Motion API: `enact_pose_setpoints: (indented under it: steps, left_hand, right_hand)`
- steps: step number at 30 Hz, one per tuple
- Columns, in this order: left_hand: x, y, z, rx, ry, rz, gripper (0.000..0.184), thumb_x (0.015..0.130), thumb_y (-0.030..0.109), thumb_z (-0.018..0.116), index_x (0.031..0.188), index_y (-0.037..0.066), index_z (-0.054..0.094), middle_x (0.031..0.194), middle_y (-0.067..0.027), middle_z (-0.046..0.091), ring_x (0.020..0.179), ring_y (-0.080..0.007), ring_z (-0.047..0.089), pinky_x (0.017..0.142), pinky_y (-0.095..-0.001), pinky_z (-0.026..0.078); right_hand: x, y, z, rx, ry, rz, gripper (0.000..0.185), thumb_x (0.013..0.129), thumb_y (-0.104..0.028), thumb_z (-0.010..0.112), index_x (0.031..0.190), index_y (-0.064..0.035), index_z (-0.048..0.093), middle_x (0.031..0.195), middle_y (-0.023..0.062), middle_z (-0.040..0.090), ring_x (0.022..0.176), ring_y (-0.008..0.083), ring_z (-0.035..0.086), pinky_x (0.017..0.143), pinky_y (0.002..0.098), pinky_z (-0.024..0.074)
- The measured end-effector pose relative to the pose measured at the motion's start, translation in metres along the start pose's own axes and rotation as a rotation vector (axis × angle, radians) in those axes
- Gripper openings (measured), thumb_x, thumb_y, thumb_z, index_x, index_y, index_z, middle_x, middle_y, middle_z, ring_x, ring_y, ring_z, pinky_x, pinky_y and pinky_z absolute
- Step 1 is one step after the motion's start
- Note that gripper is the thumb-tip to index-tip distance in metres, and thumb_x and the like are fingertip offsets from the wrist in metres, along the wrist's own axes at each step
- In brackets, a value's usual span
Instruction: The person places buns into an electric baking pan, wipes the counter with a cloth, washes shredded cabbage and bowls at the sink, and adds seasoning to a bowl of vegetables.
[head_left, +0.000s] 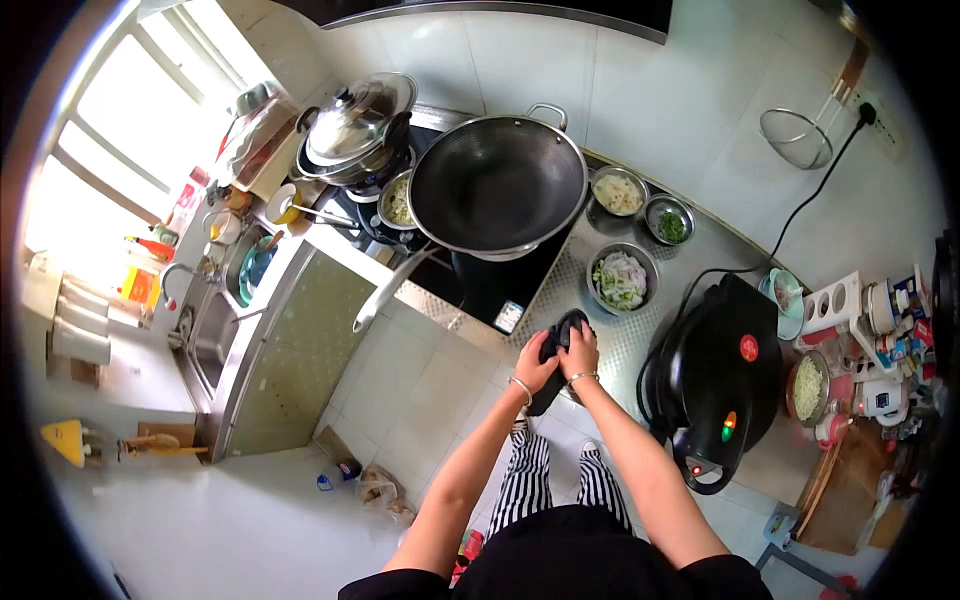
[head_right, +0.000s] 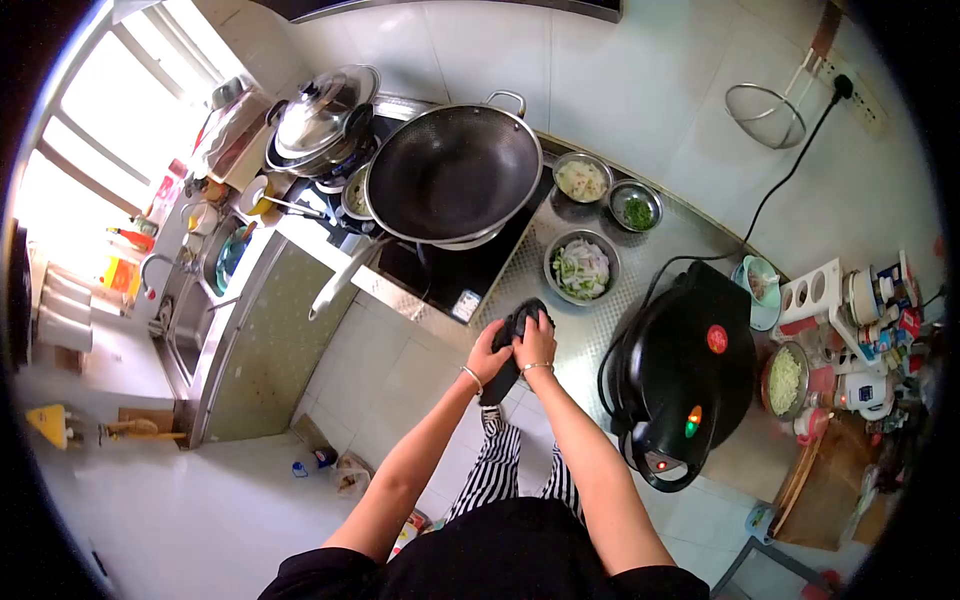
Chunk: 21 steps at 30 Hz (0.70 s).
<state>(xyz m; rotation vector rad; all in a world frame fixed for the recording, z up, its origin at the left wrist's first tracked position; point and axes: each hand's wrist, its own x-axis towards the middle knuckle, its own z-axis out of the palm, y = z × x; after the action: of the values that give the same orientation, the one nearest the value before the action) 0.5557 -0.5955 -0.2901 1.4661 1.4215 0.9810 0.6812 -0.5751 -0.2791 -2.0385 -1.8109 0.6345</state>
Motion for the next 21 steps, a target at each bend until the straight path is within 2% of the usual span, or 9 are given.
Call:
enact_pose_setpoints:
  steps: [1,3,11,13,15,16,17,19,21]
  left_hand:
    - [0.005,-0.009,-0.004,0.197,-0.017,0.005,0.053,0.074,0.015,0.063,0.124,0.003,0.050,0.126,-0.0197,0.050,0.116,-0.0366,0.046,0.100,-0.0390,0.037]
    - [0.007,-0.007,-0.017,0.292,-0.069,-0.017,0.047,0.075,0.011,0.062,0.120,0.005,0.052,0.121,-0.0157,0.053,0.112,-0.0354,0.049,0.096,-0.0389,0.040]
    - [-0.044,-0.014,-0.037,0.186,0.019,0.016,0.039,0.076,0.002,0.059,0.115,0.003,0.055,0.114,-0.0178,0.055,0.103,-0.0363,0.053,0.088,-0.0391,0.045]
    - [-0.070,-0.020,-0.045,0.126,0.015,-0.081,0.031,0.078,0.003,0.058,0.109,0.001,0.058,0.104,-0.0188,0.060,0.097,-0.0354,0.058,0.085,-0.0382,0.047]
    - [-0.094,-0.013,-0.054,0.065,-0.027,-0.331,0.023,0.080,0.004,0.057,0.102,0.000,0.062,0.095,-0.0186,0.064,0.089,-0.0316,0.063,0.081,-0.0356,0.048]
    - [-0.106,-0.016,-0.057,-0.051,-0.012,-0.365,0.021,0.081,0.005,0.057,0.101,-0.001,0.063,0.093,-0.0187,0.066,0.087,-0.0276,0.065,0.079,-0.0332,0.049]
    - [-0.118,-0.019,-0.061,-0.085,-0.046,-0.417,0.022,0.082,0.005,0.058,0.102,-0.001,0.062,0.093,-0.0125,0.067,0.088,-0.0172,0.062,0.080,-0.0300,0.048]
    - [-0.130,-0.009,-0.067,-0.199,-0.050,-0.422,0.021,0.083,0.005,0.057,0.102,-0.002,0.062,0.092,-0.0105,0.066,0.087,-0.0152,0.060,0.081,-0.0283,0.047]
    - [-0.125,-0.015,-0.060,-0.378,0.027,-0.447,0.021,0.085,0.006,0.055,0.104,-0.001,0.061,0.093,-0.0075,0.065,0.088,-0.0132,0.058,0.082,-0.0271,0.046]
  right_hand:
    - [0.000,-0.009,-0.002,-0.097,0.009,-0.033,0.048,0.071,-0.017,0.069,0.115,-0.0058,0.054,0.136,0.0153,0.039,0.119,0.0358,0.041,0.095,0.0445,0.0390]
    - [0.004,-0.019,0.003,-0.172,0.052,-0.109,0.046,0.071,-0.014,0.067,0.114,-0.0060,0.054,0.132,0.0154,0.043,0.116,0.0351,0.044,0.091,0.0445,0.0412]
    - [-0.030,-0.039,0.017,-0.075,0.039,-0.258,0.034,0.067,-0.008,0.063,0.101,-0.0100,0.058,0.115,0.0109,0.052,0.101,0.0320,0.051,0.081,0.0416,0.0471]
    - [-0.046,-0.041,0.021,-0.014,-0.034,-0.263,0.032,0.066,-0.005,0.061,0.098,-0.0109,0.059,0.110,0.0104,0.054,0.101,0.0312,0.052,0.083,0.0409,0.0470]
    - [-0.066,-0.043,0.022,0.063,-0.087,-0.309,0.027,0.065,-0.002,0.059,0.091,-0.0108,0.062,0.105,0.0096,0.056,0.101,0.0305,0.053,0.084,0.0399,0.0468]
    - [-0.076,-0.042,0.022,0.153,-0.146,-0.309,0.023,0.065,-0.002,0.058,0.086,-0.0105,0.064,0.102,0.0090,0.057,0.101,0.0297,0.053,0.084,0.0391,0.0467]
    - [-0.083,-0.040,0.023,0.200,-0.180,-0.289,0.023,0.064,-0.003,0.059,0.084,-0.0102,0.064,0.100,0.0084,0.057,0.099,0.0287,0.054,0.083,0.0376,0.0472]
    - [-0.089,-0.043,0.009,0.291,-0.251,-0.133,0.024,0.063,-0.004,0.059,0.086,-0.0091,0.063,0.097,0.0086,0.058,0.095,0.0284,0.056,0.081,0.0367,0.0477]
    - [-0.081,-0.049,-0.007,0.318,-0.160,-0.121,0.024,0.062,-0.004,0.059,0.086,-0.0083,0.062,0.095,0.0089,0.058,0.094,0.0290,0.056,0.080,0.0366,0.0477]
